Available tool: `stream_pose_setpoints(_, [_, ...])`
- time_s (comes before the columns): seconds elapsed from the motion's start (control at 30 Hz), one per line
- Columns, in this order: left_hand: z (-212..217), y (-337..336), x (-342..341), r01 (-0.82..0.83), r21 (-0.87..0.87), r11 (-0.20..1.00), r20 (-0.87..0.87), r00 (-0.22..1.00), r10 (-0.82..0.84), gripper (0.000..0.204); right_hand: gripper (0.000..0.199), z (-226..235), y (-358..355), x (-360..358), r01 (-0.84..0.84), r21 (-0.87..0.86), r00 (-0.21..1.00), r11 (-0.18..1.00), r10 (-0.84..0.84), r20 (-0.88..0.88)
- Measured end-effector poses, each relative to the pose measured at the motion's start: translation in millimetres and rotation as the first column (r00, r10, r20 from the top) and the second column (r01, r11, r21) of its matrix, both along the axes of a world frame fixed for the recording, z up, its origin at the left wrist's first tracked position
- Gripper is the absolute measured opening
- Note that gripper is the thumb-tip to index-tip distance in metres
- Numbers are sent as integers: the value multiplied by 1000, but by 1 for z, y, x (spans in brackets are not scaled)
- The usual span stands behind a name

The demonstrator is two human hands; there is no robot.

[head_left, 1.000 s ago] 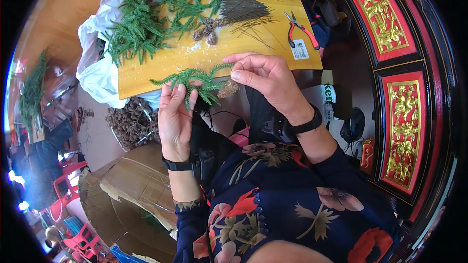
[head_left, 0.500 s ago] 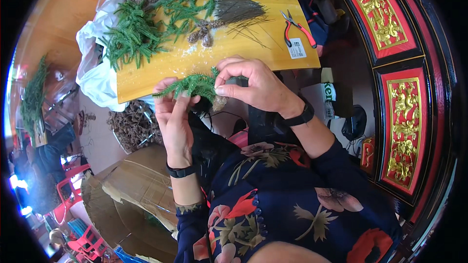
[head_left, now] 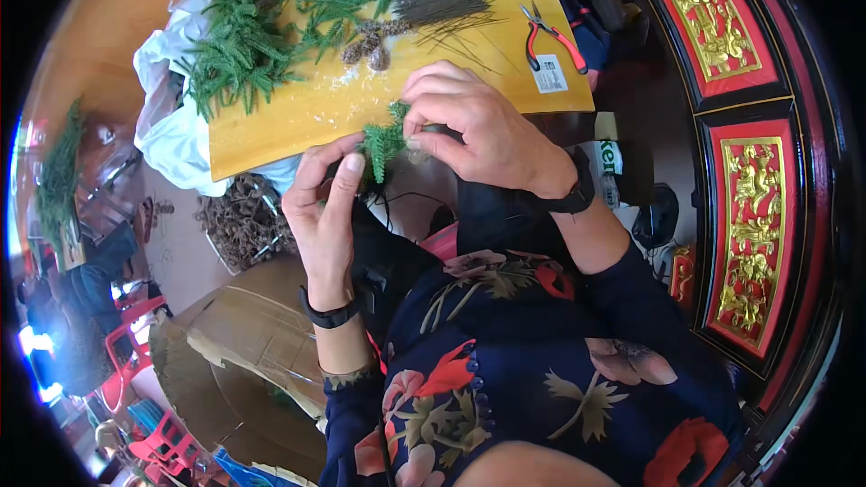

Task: Assembling a decorative wreath by attaching evergreen branches and pinecones to a frame using wire.

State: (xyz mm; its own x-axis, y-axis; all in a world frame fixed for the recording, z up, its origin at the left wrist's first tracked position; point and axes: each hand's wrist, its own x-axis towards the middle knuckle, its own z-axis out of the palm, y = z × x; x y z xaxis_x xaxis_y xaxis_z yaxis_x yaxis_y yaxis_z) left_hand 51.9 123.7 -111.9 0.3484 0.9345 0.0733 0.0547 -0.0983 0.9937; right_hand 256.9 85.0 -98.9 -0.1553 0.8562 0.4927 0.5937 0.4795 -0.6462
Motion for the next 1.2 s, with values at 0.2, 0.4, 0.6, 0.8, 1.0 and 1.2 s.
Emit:
stream_pose_setpoints(0.2, [-3,-2,2,-58,89,994,-44,997,62,9,9,-1,1,-7,34,20,998,999,-35,59])
stream_pose_setpoints(0.4, [-13,0,3,-161,71,984,30,987,159,11,8,3,-5,-8,182,96,979,979,-189,70])
stream_pose_setpoints(0.6, [-17,3,2,-170,280,945,-107,972,207,13,9,10,-16,-24,260,-126,955,957,-274,-115])
stream_pose_setpoints(0.8, [-15,0,5,-182,202,962,-43,980,194,15,9,5,-12,-49,200,-256,954,946,-247,-169])
stream_pose_setpoints(1.0, [-8,-4,9,-203,194,960,-13,978,209,17,9,2,-7,-55,313,-199,942,929,-331,-63])
stream_pose_setpoints(1.2, [-5,-6,10,-214,241,947,-53,971,233,19,10,4,-7,-54,325,-198,940,925,-338,-37])
